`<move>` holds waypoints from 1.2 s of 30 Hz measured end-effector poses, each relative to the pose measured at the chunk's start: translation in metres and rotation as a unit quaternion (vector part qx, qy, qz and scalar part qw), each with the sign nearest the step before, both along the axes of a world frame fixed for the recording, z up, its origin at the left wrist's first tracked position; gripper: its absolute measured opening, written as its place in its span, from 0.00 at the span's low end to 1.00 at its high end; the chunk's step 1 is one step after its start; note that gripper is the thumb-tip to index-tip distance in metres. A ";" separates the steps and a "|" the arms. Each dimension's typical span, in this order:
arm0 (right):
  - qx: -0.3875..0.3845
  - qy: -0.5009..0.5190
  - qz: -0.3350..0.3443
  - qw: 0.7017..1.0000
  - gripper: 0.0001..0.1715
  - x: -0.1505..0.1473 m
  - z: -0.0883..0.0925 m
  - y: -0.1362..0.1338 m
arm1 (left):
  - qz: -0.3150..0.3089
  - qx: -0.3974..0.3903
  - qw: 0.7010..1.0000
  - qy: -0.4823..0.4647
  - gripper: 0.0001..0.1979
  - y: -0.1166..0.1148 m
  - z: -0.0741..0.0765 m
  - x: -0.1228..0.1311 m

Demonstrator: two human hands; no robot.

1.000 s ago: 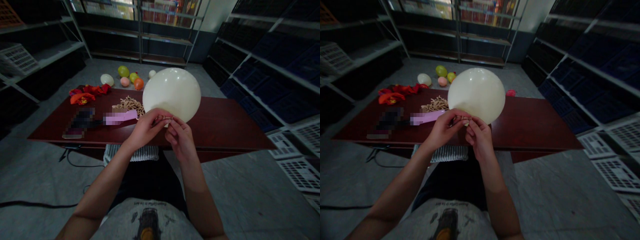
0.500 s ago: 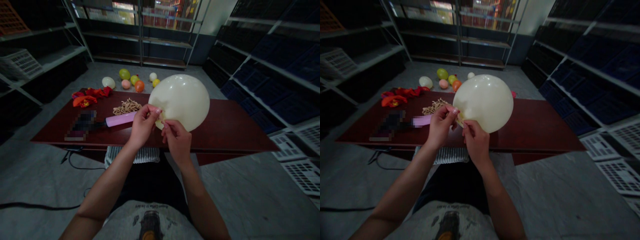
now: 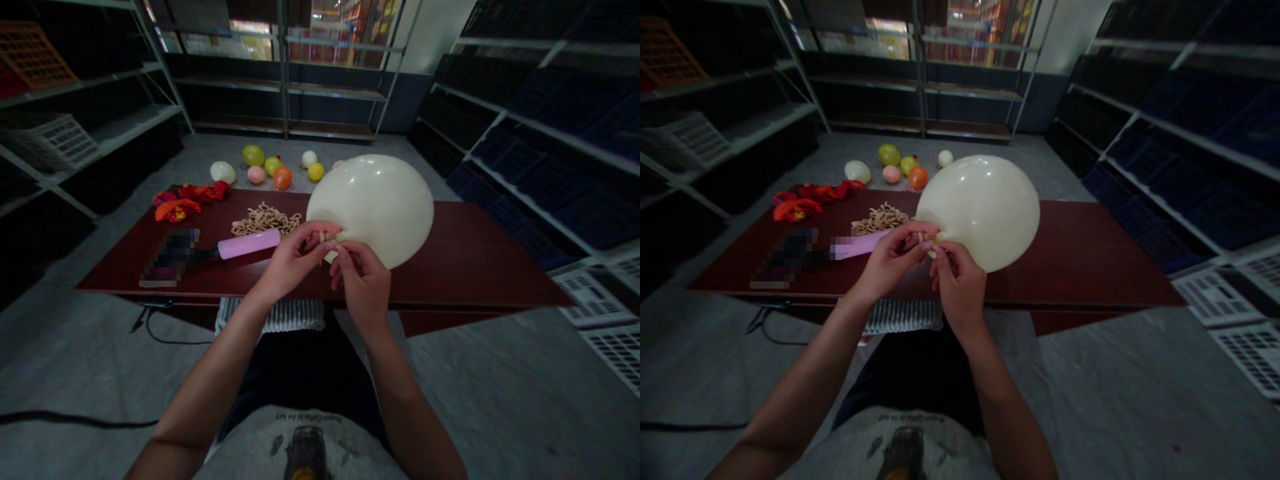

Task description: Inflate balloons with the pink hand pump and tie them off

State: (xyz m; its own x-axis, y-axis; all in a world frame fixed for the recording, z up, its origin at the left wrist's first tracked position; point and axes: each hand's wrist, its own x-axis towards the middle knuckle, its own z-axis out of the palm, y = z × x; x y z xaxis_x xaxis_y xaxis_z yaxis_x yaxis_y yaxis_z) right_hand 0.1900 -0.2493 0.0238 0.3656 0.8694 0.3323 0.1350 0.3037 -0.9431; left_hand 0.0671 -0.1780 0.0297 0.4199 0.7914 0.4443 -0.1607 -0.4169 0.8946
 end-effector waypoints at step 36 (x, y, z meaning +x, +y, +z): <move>-0.002 -0.021 -0.033 0.999 0.09 0.005 -0.016 0.000 | 0.032 0.101 0.991 0.082 0.06 -0.005 -0.018 -0.009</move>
State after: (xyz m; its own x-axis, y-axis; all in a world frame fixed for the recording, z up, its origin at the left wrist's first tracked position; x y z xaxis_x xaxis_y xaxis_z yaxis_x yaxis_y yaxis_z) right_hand 0.1950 -0.2494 0.0079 0.4079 0.8452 0.3452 0.1946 0.2889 -0.9374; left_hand 0.0577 -0.1834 0.0118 0.4518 0.7197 0.5271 0.0116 -0.5956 0.8032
